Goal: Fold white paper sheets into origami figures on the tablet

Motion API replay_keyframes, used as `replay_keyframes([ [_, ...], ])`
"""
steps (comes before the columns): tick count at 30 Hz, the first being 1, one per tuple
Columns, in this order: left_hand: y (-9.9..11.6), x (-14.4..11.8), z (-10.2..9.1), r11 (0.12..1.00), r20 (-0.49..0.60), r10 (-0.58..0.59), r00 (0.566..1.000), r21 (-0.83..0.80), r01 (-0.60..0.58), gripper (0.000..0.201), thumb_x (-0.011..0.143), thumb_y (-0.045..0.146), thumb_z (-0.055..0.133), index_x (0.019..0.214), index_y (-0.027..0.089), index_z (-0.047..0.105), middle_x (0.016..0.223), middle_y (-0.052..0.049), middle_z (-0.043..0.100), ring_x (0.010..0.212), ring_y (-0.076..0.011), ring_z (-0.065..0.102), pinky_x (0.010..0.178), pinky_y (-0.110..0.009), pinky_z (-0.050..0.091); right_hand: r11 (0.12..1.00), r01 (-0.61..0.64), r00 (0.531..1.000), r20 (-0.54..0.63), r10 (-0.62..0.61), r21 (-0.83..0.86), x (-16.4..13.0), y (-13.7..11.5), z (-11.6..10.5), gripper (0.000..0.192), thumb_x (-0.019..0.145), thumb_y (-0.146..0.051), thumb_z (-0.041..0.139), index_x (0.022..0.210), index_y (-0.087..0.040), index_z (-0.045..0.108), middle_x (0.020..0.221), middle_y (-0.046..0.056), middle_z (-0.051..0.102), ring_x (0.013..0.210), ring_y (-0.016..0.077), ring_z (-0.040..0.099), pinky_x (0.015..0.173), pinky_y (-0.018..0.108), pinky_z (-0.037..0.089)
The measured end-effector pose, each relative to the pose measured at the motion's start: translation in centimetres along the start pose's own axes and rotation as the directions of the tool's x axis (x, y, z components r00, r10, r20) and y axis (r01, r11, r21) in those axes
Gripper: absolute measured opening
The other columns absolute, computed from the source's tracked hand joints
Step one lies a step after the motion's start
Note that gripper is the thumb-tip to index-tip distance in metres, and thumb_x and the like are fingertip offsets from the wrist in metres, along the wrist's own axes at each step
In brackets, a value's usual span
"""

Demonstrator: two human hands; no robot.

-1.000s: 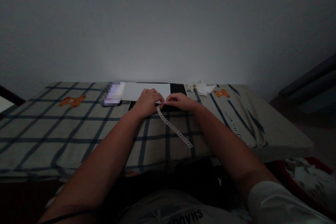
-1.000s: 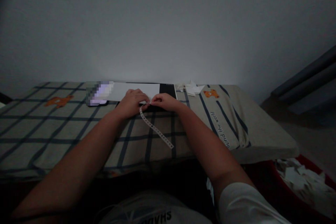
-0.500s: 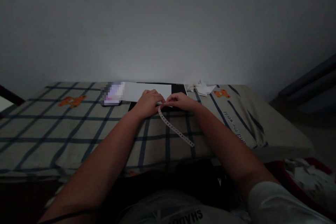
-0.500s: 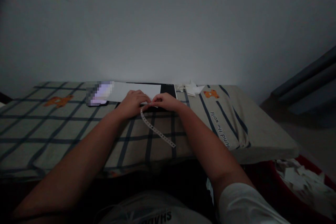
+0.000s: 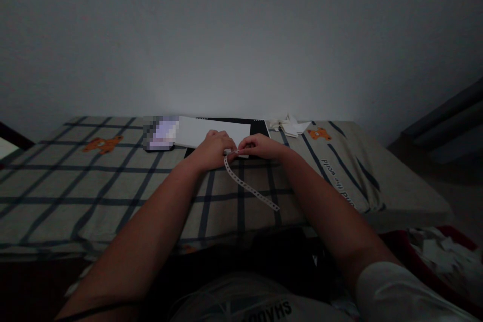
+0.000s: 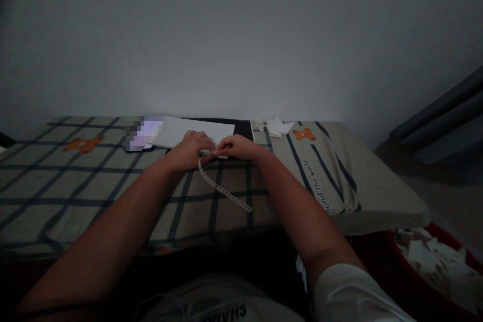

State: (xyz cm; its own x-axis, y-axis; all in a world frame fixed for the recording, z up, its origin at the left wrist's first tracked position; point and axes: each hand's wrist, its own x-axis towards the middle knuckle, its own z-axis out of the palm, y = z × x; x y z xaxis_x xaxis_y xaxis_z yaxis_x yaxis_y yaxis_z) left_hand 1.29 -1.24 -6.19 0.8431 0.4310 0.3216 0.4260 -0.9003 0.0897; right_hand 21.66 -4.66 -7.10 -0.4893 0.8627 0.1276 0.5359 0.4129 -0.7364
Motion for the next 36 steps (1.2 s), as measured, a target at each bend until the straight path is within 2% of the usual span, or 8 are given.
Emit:
replay_keyframes([
  [7,-0.11,-0.09,-0.04,1.0,-0.009,0.006,1.0,-0.026,-0.007,0.018,0.079,0.033,0.052,0.082,0.023,0.067,0.086,-0.003,0.068,0.089,-0.0212,0.053,0.079,-0.038,0.027,1.0,0.022,1.0,-0.015,-0.022,0.015,0.16,-0.08,0.24,0.024,0.079,-0.036,0.059,0.083,-0.013,0.064,0.072,0.001,0.06,0.067,0.0113,0.051,0.064,0.024,0.038],
  [14,0.01,-0.01,-0.24,0.999,-0.009,-0.022,1.0,0.031,0.022,0.019,0.078,0.033,0.052,0.083,0.022,0.067,0.084,-0.003,0.068,0.09,-0.0216,0.052,0.08,-0.038,0.026,0.998,-0.026,0.999,-0.03,0.028,0.06,0.01,0.28,-0.11,0.023,0.077,-0.035,0.061,0.083,-0.013,0.067,0.076,0.003,0.064,0.071,0.0123,0.055,0.069,0.026,0.041],
  [20,-0.22,0.03,-0.01,1.0,-0.017,-0.018,1.0,0.01,0.018,0.02,0.08,0.035,0.052,0.086,0.023,0.066,0.087,-0.003,0.068,0.091,-0.0214,0.052,0.08,-0.038,0.026,0.996,-0.031,0.999,-0.032,0.034,0.078,0.04,0.42,-0.14,0.024,0.077,-0.037,0.061,0.083,-0.014,0.066,0.077,0.003,0.064,0.071,0.0124,0.055,0.069,0.025,0.041],
  [31,-0.04,-0.02,-0.16,0.999,-0.021,-0.004,1.0,0.032,0.005,0.023,0.08,0.038,0.05,0.083,0.021,0.066,0.082,-0.005,0.066,0.088,-0.0228,0.052,0.077,-0.038,0.028,1.0,0.021,1.0,0.006,-0.021,-0.011,0.25,0.7,0.1,0.027,0.081,-0.038,0.055,0.085,-0.013,0.065,0.076,0.003,0.063,0.068,0.012,0.053,0.065,0.025,0.04],
  [36,0.1,0.0,-0.34,0.999,-0.019,-0.023,1.0,0.043,0.024,0.025,0.079,0.04,0.052,0.081,0.02,0.066,0.081,-0.006,0.065,0.088,-0.0231,0.051,0.078,-0.038,0.027,1.0,-0.014,1.0,-0.01,0.014,0.023,0.1,0.68,-0.09,0.028,0.079,-0.038,0.059,0.088,-0.013,0.066,0.081,0.004,0.066,0.073,0.0132,0.056,0.069,0.025,0.041],
])
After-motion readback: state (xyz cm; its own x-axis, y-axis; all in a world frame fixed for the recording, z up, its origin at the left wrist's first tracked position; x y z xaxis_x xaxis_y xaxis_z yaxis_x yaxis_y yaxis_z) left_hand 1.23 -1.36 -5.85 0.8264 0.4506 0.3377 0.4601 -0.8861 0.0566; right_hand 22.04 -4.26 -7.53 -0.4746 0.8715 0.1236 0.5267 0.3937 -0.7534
